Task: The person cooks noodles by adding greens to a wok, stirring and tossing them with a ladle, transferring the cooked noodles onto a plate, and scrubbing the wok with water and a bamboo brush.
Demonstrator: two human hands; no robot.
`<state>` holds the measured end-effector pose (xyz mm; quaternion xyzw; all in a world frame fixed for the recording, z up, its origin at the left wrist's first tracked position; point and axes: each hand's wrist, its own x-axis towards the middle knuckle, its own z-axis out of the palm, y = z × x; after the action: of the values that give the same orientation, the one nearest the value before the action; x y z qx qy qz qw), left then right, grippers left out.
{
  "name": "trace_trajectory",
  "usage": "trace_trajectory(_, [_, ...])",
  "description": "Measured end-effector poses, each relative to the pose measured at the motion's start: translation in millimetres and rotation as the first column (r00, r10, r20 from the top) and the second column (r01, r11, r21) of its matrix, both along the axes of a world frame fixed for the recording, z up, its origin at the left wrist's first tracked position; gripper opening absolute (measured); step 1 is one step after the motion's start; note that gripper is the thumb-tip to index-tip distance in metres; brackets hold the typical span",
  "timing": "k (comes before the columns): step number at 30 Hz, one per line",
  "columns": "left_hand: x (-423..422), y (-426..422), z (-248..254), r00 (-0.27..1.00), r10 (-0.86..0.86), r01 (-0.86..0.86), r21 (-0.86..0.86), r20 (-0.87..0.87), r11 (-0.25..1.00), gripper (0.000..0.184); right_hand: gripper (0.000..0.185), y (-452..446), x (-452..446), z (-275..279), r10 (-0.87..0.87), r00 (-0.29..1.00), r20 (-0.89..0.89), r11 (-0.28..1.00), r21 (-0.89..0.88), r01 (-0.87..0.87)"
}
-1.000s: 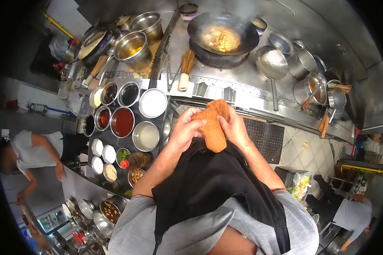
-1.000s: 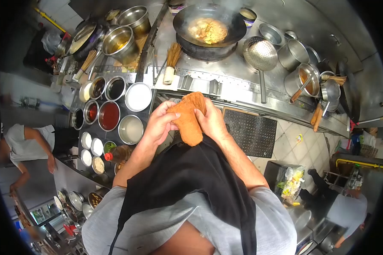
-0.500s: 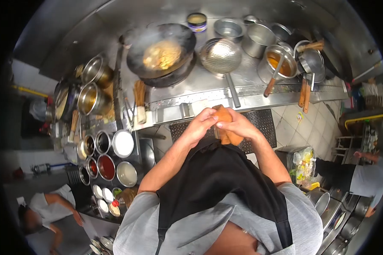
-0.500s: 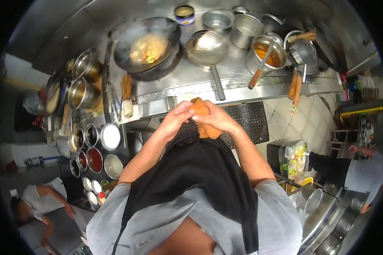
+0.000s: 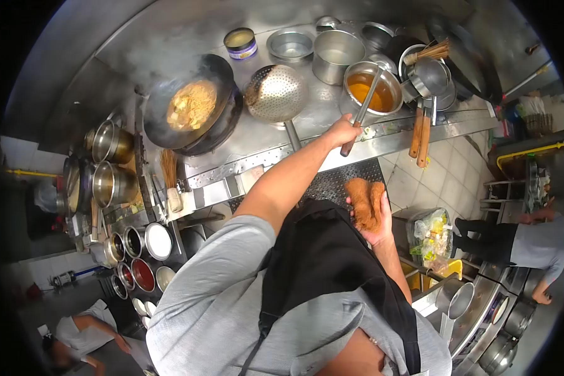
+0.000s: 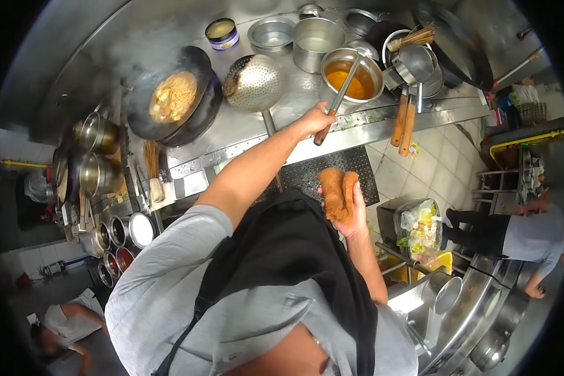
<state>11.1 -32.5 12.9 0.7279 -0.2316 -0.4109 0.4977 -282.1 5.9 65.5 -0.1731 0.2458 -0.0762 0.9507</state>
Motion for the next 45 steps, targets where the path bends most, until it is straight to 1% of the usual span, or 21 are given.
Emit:
trace_trajectory(1, [1, -8, -3, 0.998, -0.004, 0.005, 0.015, -0.065, 1.000, 0.075, 0.076, 2, 2, 4, -0.010, 1.000, -0.006, 1.000, -0.005, 0.010])
trace_trajectory(2, [5, -14, -6, 0.974, -0.021, 0.017, -0.018, -0.226, 1.000, 0.065, 0.076, 6, 7, 8, -0.059, 0.998, -0.024, 0.998, 0.015, 0.059])
trace_trajectory(5, [12, -12, 19, 0.978, -0.027, 0.003, 0.119, 0.205, 0.993, 0.049, 0.076, 6, 22, -7, -0.019, 0.999, 0.037, 0.999, 0.036, 0.017])
trace_trajectory(8, [20, 30, 18, 0.986, 0.039, -0.065, -0.154, -0.165, 0.986, 0.037, 0.074, 13, 49, -8, 0.075, 0.997, -0.003, 0.997, 0.005, -0.075])
trace_trajectory(10, [19, 92, 41, 0.984, 0.094, -0.123, -0.200, -0.150, 0.972, 0.035, 0.072, 18, 68, -12, 0.108, 0.992, -0.058, 0.992, -0.056, -0.111])
trace_trajectory(13, [20, 219, 81, 0.967, 0.168, -0.213, -0.248, -0.192, 0.945, 0.035, 0.071, 28, 97, -22, 0.274, 0.962, -0.005, 0.961, -0.050, -0.274])
trace_trajectory(15, [31, 305, 87, 0.904, 0.260, -0.335, -0.184, -0.339, 0.924, 0.037, 0.072, 48, 128, -19, 0.339, 0.941, -0.015, 0.938, -0.063, -0.340])
trace_trajectory(17, [51, 388, 122, 0.941, 0.301, -0.294, 0.069, -0.155, 0.953, 0.042, 0.073, 75, 161, -25, 0.354, 0.932, -0.075, 0.933, -0.048, -0.358])
trace_trajectory(19, [63, 457, 133, 0.921, 0.376, -0.388, 0.193, 0.099, 0.901, 0.048, 0.076, 105, 198, -28, 0.426, 0.901, -0.086, 0.901, -0.051, -0.431])
trace_trajectory(22, [81, 559, 105, 0.867, 0.261, -0.375, 0.209, 0.425, 0.903, 0.061, 0.075, 163, 257, -30, 0.486, 0.866, -0.118, 0.869, -0.038, -0.493])
trace_trajectory(24, [88, 611, 105, 0.834, 0.223, -0.370, 0.211, 0.504, 0.905, 0.066, 0.072, 199, 302, -39, 0.482, 0.869, -0.110, 0.874, -0.016, -0.486])
trace_trajectory(25, [92, 629, 118, 0.874, 0.198, -0.361, 0.320, 0.444, 0.876, 0.068, 0.071, 215, 323, -45, 0.478, 0.872, -0.108, 0.877, 0.001, -0.481])
trace_trajectory(26, [98, 647, 120, 0.874, 0.175, -0.349, 0.335, 0.454, 0.875, 0.068, 0.069, 227, 341, -54, 0.492, 0.865, -0.103, 0.868, -0.015, -0.496])
trace_trajectory(27, [103, 661, 121, 0.873, 0.151, -0.337, 0.349, 0.465, 0.874, 0.069, 0.068, 236, 360, -63, 0.506, 0.857, -0.097, 0.859, -0.032, -0.511])
trace_trajectory(28, [112, 665, 132, 0.890, 0.104, -0.328, 0.466, 0.443, 0.822, 0.069, 0.067, 245, 379, -65, 0.519, 0.850, -0.088, 0.850, -0.051, -0.525])
trace_trajectory(31, [149, 663, 115, 0.868, 0.075, -0.375, 0.550, 0.491, 0.747, 0.072, 0.066, 271, 427, -60, 0.482, 0.832, -0.275, 0.838, -0.134, -0.530])
trace_trajectory(35, [187, 634, 46, 0.832, 0.196, -0.421, 0.359, 0.520, 0.833, 0.072, 0.059, 287, 465, -56, 0.430, 0.782, -0.450, 0.800, -0.212, -0.562])
trace_trajectory(38, [192, 621, 32, 0.844, 0.204, -0.397, 0.320, 0.497, 0.860, 0.074, 0.047, 281, 485, -66, 0.454, 0.712, -0.536, 0.787, -0.133, -0.602])
trace_trajectory(39, [193, 627, 39, 0.854, 0.157, -0.370, 0.366, 0.496, 0.854, 0.074, 0.044, 281, 489, -68, 0.469, 0.679, -0.565, 0.776, -0.102, -0.622])
trace_trajectory(42, [193, 659, 85, 0.840, 0.023, -0.338, 0.488, 0.543, 0.805, 0.073, 0.026, 282, 490, -83, 0.472, 0.687, -0.552, 0.724, -0.201, -0.660])
trace_trajectory(45, [172, 663, 150, 0.814, -0.131, -0.340, 0.647, 0.566, 0.682, 0.067, 0.025, 275, 490, -107, 0.488, 0.751, -0.445, 0.739, -0.247, -0.627])
